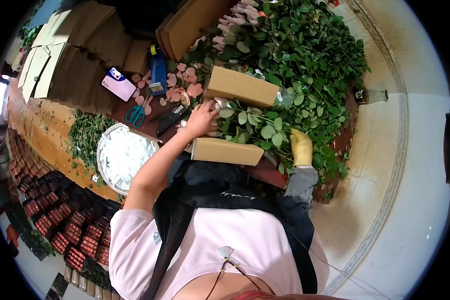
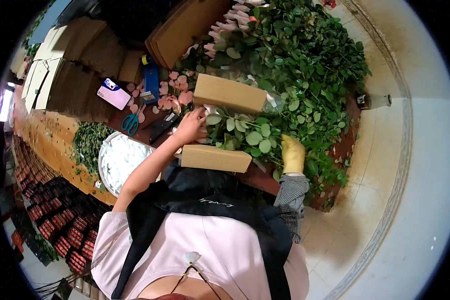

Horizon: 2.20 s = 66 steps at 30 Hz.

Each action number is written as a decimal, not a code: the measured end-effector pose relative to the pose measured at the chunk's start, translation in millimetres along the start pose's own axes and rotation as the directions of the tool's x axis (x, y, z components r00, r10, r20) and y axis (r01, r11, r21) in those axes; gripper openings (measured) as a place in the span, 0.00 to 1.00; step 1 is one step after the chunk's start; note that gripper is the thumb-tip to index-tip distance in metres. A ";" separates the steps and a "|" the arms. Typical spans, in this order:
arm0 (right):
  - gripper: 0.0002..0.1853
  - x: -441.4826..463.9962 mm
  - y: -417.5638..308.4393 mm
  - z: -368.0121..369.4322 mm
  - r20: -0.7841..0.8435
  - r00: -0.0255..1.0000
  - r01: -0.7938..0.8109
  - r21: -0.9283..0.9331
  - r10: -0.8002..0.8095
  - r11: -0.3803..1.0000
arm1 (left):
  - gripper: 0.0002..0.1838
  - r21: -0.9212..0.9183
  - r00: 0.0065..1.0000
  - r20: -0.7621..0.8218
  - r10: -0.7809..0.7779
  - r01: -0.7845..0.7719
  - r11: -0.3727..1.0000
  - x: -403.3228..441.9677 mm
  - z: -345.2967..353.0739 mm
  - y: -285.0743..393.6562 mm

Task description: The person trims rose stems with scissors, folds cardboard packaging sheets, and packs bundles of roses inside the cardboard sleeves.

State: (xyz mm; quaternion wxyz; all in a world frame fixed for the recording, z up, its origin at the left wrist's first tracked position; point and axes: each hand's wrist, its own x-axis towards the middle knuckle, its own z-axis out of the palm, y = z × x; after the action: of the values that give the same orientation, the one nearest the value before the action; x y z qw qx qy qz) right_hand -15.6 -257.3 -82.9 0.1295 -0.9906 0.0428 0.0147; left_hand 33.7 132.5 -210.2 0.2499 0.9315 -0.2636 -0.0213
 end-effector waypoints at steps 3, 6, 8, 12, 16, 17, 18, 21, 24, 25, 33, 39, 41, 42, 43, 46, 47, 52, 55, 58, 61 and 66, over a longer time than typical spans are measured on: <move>0.14 -8.6 -26.3 -25.8 -0.228 0.958 0.171 -0.031 -0.174 0.985 | 0.36 0.002 0.999 0.043 -0.022 0.022 1.000 -0.7 2.1 0.4; 0.12 1.8 7.1 53.9 -0.256 0.961 0.100 -0.029 -0.104 0.995 | 0.35 -0.012 0.999 0.034 -0.014 0.014 1.000 0.7 2.5 -3.0; 0.15 -8.2 44.9 123.0 -0.181 0.978 0.074 -0.157 -0.102 0.985 | 0.33 -0.071 1.000 -0.004 0.006 -0.007 0.997 -0.6 -3.7 0.7; 0.07 -9.6 53.6 147.7 0.051 0.999 0.021 -0.279 -0.007 0.960 | 0.33 -0.068 0.998 -0.060 -0.001 -0.003 0.998 -1.8 -1.0 2.1; 0.17 -18.4 17.2 92.9 0.160 0.982 0.132 -0.225 -0.097 0.965 | 0.33 -0.085 0.999 -0.044 0.000 -0.004 0.996 2.2 -1.0 1.1; 0.17 -18.4 16.2 89.6 0.196 0.981 0.035 -0.138 -0.007 0.990 | 0.34 -0.081 0.999 -0.044 0.006 -0.010 0.997 1.2 -1.3 0.1; 0.17 -19.2 9.1 78.9 0.201 0.980 0.038 -0.140 -0.009 0.989 | 0.34 -0.077 0.999 -0.045 0.010 -0.013 0.997 -0.8 -2.2 -0.4; 0.09 -21.7 -11.2 49.7 -0.141 0.980 0.098 -0.267 -0.140 0.959 | 0.33 -0.134 0.999 -0.029 -0.013 0.009 0.991 -1.1 -6.5 1.9; 0.04 -16.0 1.3 84.1 -0.319 0.928 -0.051 0.403 0.193 0.914 | 0.33 -0.153 0.999 -0.038 0.000 -0.006 0.988 -1.5 -4.6 0.7; 0.04 -17.7 -17.4 80.9 -0.330 0.867 -0.024 0.720 0.372 0.694 | 0.33 -0.161 0.999 -0.041 -0.008 0.001 0.987 -1.8 -4.8 1.2; 0.16 -0.9 43.6 135.9 0.142 0.981 0.167 -0.253 -0.134 0.953 | 0.34 -0.156 1.000 -0.001 -0.005 0.005 0.988 -2.6 -7.6 0.3; 0.28 33.9 -113.7 -47.1 0.496 0.833 0.326 -0.086 -0.244 0.941 | 0.32 -0.260 0.993 -0.034 -0.110 0.097 0.961 -29.9 -53.0 -5.9; 0.30 46.9 -165.6 -55.7 0.457 0.715 0.366 0.398 -0.528 0.841 | 0.20 -0.398 0.960 0.037 -0.279 0.270 0.877 -40.4 -46.5 -14.0; 0.30 52.4 -192.8 -44.4 0.402 0.646 0.337 0.612 -0.648 0.716 | 0.16 -0.472 0.906 0.176 -0.384 0.420 0.775 -42.7 -47.8 -14.5; 0.28 53.6 -211.7 -21.8 0.338 0.644 0.319 0.697 -0.687 0.642 | 0.14 -0.462 0.906 0.087 -0.413 0.404 0.789 -45.5 -44.8 -13.2; 0.18 60.8 -212.1 57.6 0.632 0.512 0.527 0.303 -0.582 0.794 | 0.21 -0.332 0.776 0.301 -0.555 0.631 0.701 -38.6 -41.7 -6.4; 0.15 59.4 -210.6 76.3 0.732 0.485 0.589 0.131 -0.478 0.797 | 0.25 -0.358 0.783 0.329 -0.528 0.621 0.698 -38.5 -41.0 -5.2; 0.16 53.7 -187.1 131.7 0.838 0.390 0.702 -0.002 -0.382 0.712 | 0.24 -0.216 0.796 0.502 -0.338 0.493 0.842 -30.8 -46.4 5.5; 0.11 60.2 -198.8 118.2 0.881 0.344 0.738 -0.040 -0.324 0.673 | 0.14 -0.606 0.977 0.158 -0.145 0.212 0.767 -39.4 -34.5 2.7; 0.11 57.6 -212.9 117.4 0.885 0.379 0.714 -0.093 -0.271 0.694 | 0.15 -0.781 0.886 0.301 -0.352 0.441 0.442 -49.1 -36.7 10.1; 0.09 51.8 -204.1 129.1 0.811 0.464 0.679 -0.067 -0.357 0.731 | 0.14 -0.916 0.688 0.131 -0.714 0.359 0.177 -54.9 -40.7 14.8; 0.10 57.5 -184.4 118.6 0.694 0.449 0.676 0.147 -0.563 0.722 | 0.07 -0.708 0.689 -0.303 -0.659 0.300 0.639 -60.4 -95.6 -17.8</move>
State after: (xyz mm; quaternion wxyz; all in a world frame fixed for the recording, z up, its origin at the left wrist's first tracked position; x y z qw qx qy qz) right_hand 55.9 -53.8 -152.8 0.0565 -0.8597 -0.3755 0.3415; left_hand 6.7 219.3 -140.8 0.5817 0.8012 0.1088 0.0880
